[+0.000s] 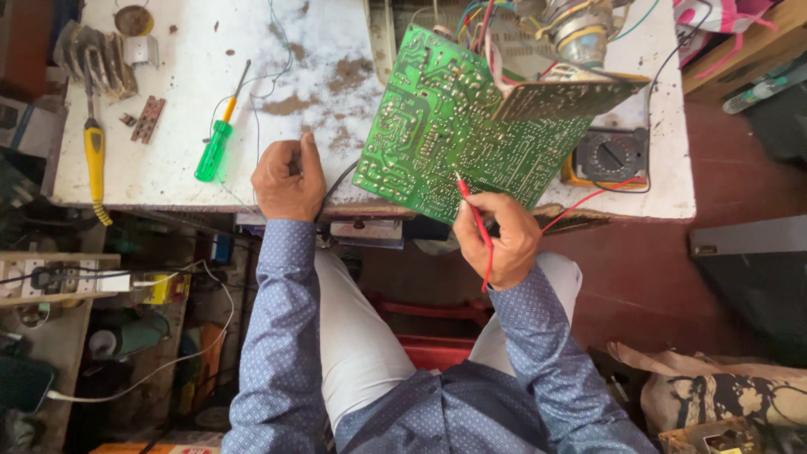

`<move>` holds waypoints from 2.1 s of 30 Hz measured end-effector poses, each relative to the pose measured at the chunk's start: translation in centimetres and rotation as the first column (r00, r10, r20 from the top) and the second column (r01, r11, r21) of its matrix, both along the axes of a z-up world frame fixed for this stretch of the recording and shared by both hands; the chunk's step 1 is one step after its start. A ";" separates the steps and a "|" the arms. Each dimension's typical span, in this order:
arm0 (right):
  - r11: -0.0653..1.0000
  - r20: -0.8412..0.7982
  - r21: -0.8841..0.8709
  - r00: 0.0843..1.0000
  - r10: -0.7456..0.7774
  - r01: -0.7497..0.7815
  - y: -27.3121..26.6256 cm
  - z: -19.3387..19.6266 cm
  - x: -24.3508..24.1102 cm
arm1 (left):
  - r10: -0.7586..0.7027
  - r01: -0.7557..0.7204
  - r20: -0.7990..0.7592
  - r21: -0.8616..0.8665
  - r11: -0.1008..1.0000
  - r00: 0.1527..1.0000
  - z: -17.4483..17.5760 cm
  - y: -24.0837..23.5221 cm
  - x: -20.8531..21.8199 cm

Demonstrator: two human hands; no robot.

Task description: The person uses a multimeter to probe various points on a green circuit board, moving the probes across different solder joints and components. The board is held and repositioned on a cluttered workbench while measurements are taken.

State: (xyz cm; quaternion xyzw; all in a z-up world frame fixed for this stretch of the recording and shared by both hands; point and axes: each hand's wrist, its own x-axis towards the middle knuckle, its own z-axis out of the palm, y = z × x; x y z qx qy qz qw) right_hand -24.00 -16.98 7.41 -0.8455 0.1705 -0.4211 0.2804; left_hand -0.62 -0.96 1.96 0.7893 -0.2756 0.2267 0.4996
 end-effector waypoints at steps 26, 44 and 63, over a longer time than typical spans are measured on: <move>0.978 0.017 0.172 0.993 0.120 -0.121 3.1 -3.1 -4.8 | -0.026 0.027 0.028 -0.012 1.000 0.999 -0.6 0.0 0.4; 0.997 0.021 0.039 0.998 0.061 -0.062 3.0 -3.6 -3.2 | -0.027 0.019 0.102 0.078 0.997 0.994 -2.4 0.4 1.6; 0.995 0.044 -0.090 0.998 0.041 -0.037 2.7 -3.3 -2.8 | -0.017 0.007 0.098 0.103 0.995 0.995 -2.6 0.8 1.4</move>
